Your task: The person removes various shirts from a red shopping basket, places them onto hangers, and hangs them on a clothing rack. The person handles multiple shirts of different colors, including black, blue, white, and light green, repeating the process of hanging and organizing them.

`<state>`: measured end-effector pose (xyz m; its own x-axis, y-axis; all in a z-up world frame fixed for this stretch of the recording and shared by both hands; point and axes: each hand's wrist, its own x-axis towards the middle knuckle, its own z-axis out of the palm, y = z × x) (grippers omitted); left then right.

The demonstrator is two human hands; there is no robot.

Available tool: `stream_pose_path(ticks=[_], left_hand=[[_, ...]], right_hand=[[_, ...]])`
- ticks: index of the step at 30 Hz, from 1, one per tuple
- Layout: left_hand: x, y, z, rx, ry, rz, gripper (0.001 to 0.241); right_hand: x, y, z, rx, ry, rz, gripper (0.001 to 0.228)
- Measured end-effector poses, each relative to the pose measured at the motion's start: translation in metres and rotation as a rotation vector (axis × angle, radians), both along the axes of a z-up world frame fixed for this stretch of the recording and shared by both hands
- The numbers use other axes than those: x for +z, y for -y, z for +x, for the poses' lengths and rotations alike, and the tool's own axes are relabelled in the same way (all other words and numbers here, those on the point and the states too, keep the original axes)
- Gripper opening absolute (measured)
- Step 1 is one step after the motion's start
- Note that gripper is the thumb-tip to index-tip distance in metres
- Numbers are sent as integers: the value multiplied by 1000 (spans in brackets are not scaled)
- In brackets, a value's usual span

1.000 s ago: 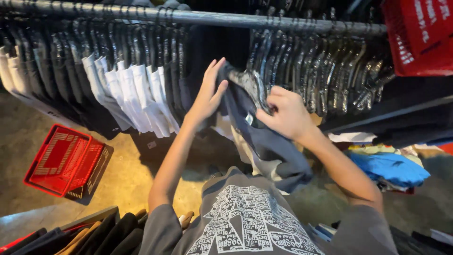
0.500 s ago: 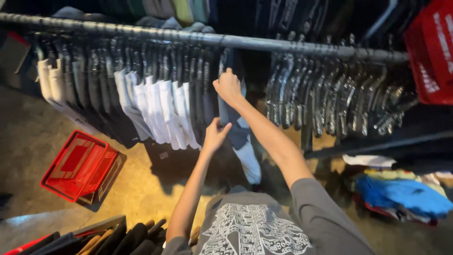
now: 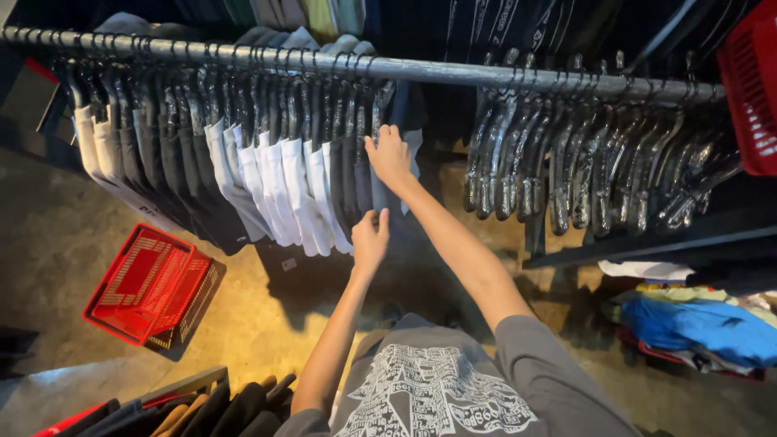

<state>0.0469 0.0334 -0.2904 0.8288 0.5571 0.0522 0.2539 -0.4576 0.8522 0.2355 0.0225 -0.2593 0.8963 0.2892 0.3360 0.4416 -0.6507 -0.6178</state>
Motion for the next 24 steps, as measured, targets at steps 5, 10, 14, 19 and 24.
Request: stream_pose_path(ticks=[5, 10, 14, 19, 24], left_hand=[[-26, 1, -24, 8, 32, -10, 37], [3, 25, -58, -89, 194, 12, 38], [51, 52, -71, -73, 251, -16, 39], [82, 83, -66, -153, 170, -150, 16], [135, 161, -47, -727, 196, -326, 22]], right_hand=[[18, 15, -19, 32, -61, 47, 39], [64, 78, -81, 149, 137, 248, 26], [73, 163, -148, 238, -161, 375, 13], [79, 271, -219, 262, -427, 291, 13], [98, 374, -246, 142, -369, 302, 17]])
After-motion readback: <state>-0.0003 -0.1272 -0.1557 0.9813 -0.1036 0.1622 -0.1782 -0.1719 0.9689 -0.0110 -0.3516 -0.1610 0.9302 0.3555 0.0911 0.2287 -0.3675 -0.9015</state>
